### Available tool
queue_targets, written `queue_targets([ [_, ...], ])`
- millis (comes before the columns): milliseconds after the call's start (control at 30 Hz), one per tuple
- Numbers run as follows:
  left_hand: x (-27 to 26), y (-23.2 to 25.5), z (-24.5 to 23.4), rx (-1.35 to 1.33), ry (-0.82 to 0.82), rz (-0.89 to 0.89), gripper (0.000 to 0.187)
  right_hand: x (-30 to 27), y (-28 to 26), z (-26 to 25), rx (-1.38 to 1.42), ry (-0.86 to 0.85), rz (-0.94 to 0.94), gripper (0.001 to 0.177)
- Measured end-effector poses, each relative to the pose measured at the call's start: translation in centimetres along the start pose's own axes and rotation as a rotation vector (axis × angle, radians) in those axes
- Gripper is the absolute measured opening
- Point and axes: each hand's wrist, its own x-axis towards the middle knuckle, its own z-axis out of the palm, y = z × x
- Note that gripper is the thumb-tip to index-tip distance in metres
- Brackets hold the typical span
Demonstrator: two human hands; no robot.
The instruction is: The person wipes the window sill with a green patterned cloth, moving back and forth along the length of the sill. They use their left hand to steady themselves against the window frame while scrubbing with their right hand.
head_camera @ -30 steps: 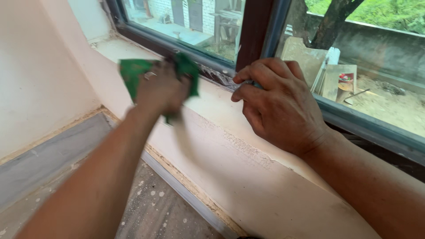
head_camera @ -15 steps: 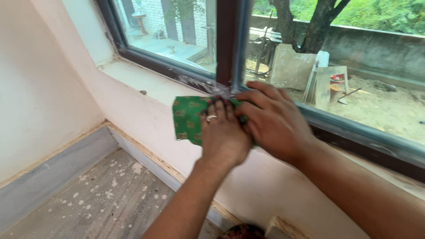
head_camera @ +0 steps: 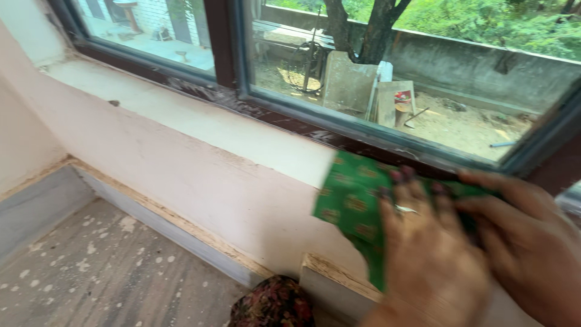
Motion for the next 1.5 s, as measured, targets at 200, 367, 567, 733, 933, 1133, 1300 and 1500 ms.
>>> queue_targets([
  [200,0.2,7.4,3.1,0.009,-0.579,0.214,0.073,-4.2,4.3,-1.3,0.293,0.158,0.23,0.015],
  [367,-0.4,7.2,1.7,-0.412,-0.536,0.085,0.083,-5.1,0.9,-4.8,0.22,0.208,0.24,0.018],
  [567,1.6,-0.3,-0.8,-0.729,-0.003,-0.163,0.08,-2.3,-4.1,-2.4,0.395,-0.03,0.719,0.039],
  [733,5.0,-6.0,-7.2,-1.017,0.035,-0.256,0.052,1.3,-9.0,3.2,0.2,-0.176,0.262,0.008],
  [933,7.4,-8.3,-8.5,-0.879,-0.212,-0.304,0.051,3.2,-9.8,3.1,0.307,-0.083,-0.104,0.019],
  [1133,7.0,-6.7,-7.6,-0.489,-0.225,-0.07,0.045,-6.4,-0.5,-2.2,-0.013,-0.127,0.106,0.056],
  [1300,7.1,-6.7,-8.3,-0.46,-0.225,-0.074,0.042,-16.6,10.6,-8.9,-0.126,-0.004,0.42,0.043],
  [1500,7.0,-7.6,-7.6,-0.426,-0.374,-0.141,0.042,-15.8,7.0,-6.8,-0.385,-0.091,0.918,0.049],
])
